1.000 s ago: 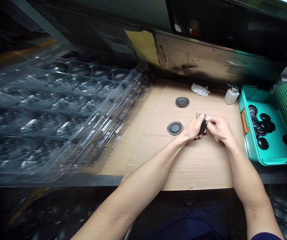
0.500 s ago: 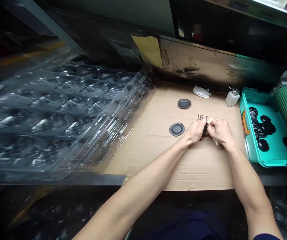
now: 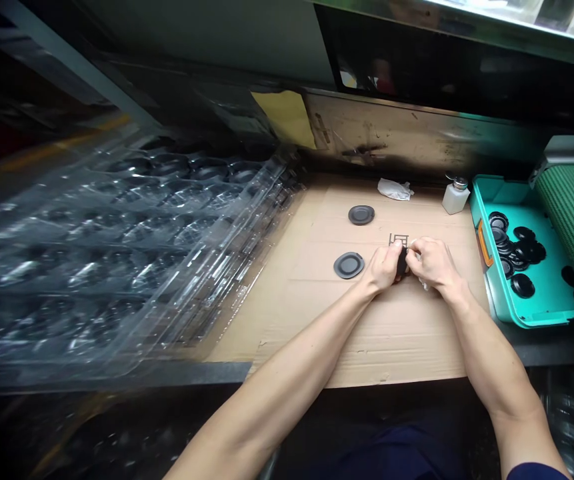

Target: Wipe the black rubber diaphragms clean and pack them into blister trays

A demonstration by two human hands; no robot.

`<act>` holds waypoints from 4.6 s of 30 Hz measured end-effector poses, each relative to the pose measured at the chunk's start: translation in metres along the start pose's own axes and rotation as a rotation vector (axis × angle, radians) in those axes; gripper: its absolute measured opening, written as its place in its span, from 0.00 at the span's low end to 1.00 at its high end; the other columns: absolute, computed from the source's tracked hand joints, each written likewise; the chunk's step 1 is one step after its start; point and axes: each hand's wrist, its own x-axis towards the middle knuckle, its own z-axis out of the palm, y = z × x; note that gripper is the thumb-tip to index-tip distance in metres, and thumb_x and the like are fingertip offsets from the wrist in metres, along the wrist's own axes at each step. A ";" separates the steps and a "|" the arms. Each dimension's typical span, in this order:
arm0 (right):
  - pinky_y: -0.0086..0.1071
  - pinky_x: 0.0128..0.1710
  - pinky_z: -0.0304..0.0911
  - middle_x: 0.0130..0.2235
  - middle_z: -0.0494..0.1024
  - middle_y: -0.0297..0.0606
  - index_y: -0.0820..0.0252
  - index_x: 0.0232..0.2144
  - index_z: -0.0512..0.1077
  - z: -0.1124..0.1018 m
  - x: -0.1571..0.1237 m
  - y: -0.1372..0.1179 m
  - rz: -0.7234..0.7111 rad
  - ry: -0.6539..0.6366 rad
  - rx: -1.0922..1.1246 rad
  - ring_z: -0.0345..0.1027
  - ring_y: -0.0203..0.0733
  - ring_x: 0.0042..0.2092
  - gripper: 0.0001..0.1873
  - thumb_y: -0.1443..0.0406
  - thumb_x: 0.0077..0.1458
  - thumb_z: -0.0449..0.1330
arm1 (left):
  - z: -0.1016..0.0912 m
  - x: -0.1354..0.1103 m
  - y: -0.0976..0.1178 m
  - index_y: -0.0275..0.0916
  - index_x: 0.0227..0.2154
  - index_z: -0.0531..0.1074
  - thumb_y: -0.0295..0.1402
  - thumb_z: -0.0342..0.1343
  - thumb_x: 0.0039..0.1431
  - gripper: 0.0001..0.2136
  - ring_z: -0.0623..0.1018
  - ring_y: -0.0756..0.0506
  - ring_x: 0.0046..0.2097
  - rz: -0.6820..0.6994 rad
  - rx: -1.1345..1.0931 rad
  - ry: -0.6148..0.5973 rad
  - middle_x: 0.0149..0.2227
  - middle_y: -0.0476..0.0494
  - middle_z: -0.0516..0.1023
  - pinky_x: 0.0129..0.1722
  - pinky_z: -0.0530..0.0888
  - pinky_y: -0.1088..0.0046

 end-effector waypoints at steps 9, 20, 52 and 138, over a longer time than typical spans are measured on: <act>0.30 0.35 0.59 0.29 0.77 0.36 0.57 0.25 0.73 -0.002 0.000 -0.002 0.015 -0.023 -0.025 0.68 0.39 0.31 0.09 0.68 0.57 0.58 | 0.001 0.000 -0.002 0.41 0.19 0.66 0.49 0.35 0.72 0.29 0.75 0.47 0.28 -0.007 0.028 0.020 0.18 0.45 0.72 0.30 0.68 0.73; 0.30 0.37 0.60 0.30 0.77 0.37 0.57 0.26 0.73 0.002 -0.001 -0.001 -0.010 0.011 -0.021 0.68 0.39 0.32 0.09 0.67 0.59 0.57 | 0.003 -0.001 -0.004 0.42 0.21 0.64 0.46 0.37 0.72 0.25 0.74 0.46 0.30 0.036 0.104 0.073 0.20 0.46 0.71 0.32 0.67 0.72; 0.34 0.37 0.64 0.30 0.82 0.38 0.57 0.27 0.78 -0.021 0.003 0.023 0.237 0.344 -0.012 0.74 0.43 0.33 0.10 0.63 0.55 0.58 | -0.011 0.016 0.023 0.31 0.34 0.74 0.58 0.32 0.71 0.36 0.67 0.54 0.21 -0.708 -1.067 -0.005 0.25 0.41 0.72 0.15 0.61 0.81; 0.30 0.37 0.63 0.30 0.80 0.35 0.56 0.29 0.76 0.015 0.004 -0.033 0.302 0.272 0.136 0.71 0.40 0.33 0.12 0.61 0.60 0.54 | 0.036 0.009 -0.011 0.39 0.52 0.78 0.42 0.51 0.70 0.17 0.77 0.43 0.59 -0.040 -0.778 0.269 0.55 0.40 0.80 0.64 0.68 0.66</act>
